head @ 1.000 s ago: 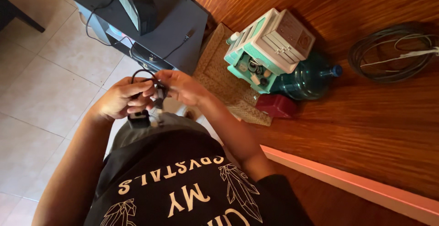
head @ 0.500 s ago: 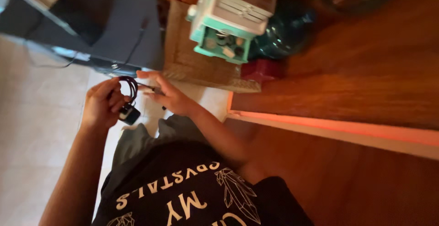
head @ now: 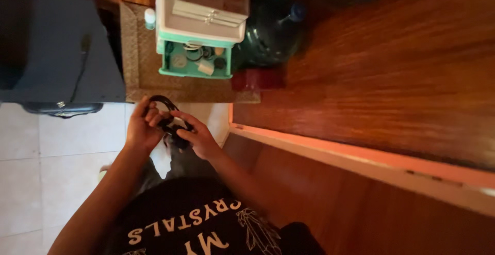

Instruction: The person folds a patterned blanket on a bed, then moves to a side table to coil and store several cables in a drawer. The person handles the blanket and multiple cables by hand.

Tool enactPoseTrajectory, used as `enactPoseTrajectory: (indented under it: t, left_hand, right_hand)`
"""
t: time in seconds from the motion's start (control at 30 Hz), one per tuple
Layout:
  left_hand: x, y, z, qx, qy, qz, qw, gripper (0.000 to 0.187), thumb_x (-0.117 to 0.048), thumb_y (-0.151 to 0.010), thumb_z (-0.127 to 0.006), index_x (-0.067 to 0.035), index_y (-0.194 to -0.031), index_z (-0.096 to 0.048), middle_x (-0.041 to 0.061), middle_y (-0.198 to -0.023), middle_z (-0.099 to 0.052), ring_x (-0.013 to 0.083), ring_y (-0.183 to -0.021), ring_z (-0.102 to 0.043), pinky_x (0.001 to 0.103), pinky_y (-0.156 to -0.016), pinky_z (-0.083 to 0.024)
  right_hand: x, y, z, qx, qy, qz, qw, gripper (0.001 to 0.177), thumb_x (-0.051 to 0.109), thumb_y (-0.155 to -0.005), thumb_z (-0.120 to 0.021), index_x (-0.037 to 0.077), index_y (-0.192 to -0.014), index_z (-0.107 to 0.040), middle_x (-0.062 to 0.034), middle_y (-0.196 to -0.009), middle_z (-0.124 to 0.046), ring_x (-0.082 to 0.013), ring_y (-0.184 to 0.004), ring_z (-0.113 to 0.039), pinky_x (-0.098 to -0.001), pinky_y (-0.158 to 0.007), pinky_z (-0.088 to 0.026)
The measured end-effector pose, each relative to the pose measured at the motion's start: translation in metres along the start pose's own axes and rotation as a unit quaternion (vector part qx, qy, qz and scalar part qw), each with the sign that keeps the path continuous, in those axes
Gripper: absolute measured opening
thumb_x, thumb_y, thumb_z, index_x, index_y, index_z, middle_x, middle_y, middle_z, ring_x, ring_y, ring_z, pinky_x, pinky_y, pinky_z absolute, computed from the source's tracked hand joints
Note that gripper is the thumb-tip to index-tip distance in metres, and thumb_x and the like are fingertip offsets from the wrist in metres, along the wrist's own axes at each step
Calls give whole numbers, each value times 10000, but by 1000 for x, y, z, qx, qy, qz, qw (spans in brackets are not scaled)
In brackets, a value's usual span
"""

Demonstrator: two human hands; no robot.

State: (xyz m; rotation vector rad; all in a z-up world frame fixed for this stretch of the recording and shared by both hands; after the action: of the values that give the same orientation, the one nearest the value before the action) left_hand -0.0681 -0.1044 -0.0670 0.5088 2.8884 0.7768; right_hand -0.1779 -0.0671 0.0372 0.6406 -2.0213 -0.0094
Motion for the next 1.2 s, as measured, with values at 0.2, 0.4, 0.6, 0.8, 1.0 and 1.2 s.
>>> enactPoseTrajectory:
  t: [0.2, 0.4, 0.6, 0.8, 1.0, 1.2]
  left_hand:
    - [34, -86, 32, -56, -125, 25, 990, 322, -378, -1047, -547, -80, -1155, -599, 70, -1092, -658, 257, -1026, -634, 437, -975, -504]
    - [42, -138, 84, -103, -178, 57, 977, 550, -497, -1027, -530, -101, -1408, -498, 91, -1399, -564, 333, -1246, -540, 449, -1009, -467]
    - [32, -164, 91, -98, -199, 50, 974, 537, -467, -1022, -485, -93, -1407, -478, 107, -1396, -575, 333, -1259, -553, 450, -984, -465]
    - [21, -171, 127, -165, -205, 47, 964, 507, -393, -1030, -487, -65, -1416, -471, 124, -1402, -559, 327, -1231, -575, 435, -1008, -481]
    - [41, -193, 148, -48, -346, -16, 937, 523, -215, -960, -624, -13, -1404, -435, 178, -1303, -560, 332, -1133, -585, 463, -982, -495]
    - [71, -212, 185, -177, -141, 86, 970, 460, -304, -1049, -531, -26, -1409, -457, 183, -1286, -552, 341, -1155, -584, 460, -1002, -498]
  right_hand:
    - [6, -28, 100, -62, 69, -25, 995, 615, 184, -1026, -658, 56, -1582, -429, -63, -1338, -634, -165, -989, -707, -268, -702, -565]
    - [-3, -87, 237, -165, 108, 13, 980, 621, 184, -1007, -691, 99, -1577, -460, -85, -1279, -634, -155, -945, -682, -281, -671, -571]
    - [-40, -155, 354, -310, 112, -50, 943, 644, 184, -924, -686, 178, -1531, -469, -116, -1117, -663, -184, -849, -676, -338, -613, -586]
    - [-33, -220, 381, -286, 246, 88, 922, 619, 201, -982, -734, 61, -1538, -500, -131, -1469, -544, -249, -1293, -504, -369, -1055, -420]
    - [-45, -246, 389, -307, 178, 42, 934, 675, 162, -938, -718, 58, -1532, -414, -141, -1554, -414, -275, -1353, -440, -416, -1102, -386]
    - [-23, -202, 382, -411, 295, 142, 851, 610, 80, -857, -712, 48, -1416, -469, -120, -1424, -479, -281, -1267, -524, -410, -1050, -469]
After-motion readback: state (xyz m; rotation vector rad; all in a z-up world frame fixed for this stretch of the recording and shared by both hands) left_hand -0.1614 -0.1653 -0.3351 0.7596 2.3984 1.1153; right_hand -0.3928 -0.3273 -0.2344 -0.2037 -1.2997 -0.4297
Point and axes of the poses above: each hand's wrist, its own y-axis away from the middle knuckle, its own z-axis out of the back of the hand, x = y × z, the point moved 10 cm from there along -y, towards the middle knuckle
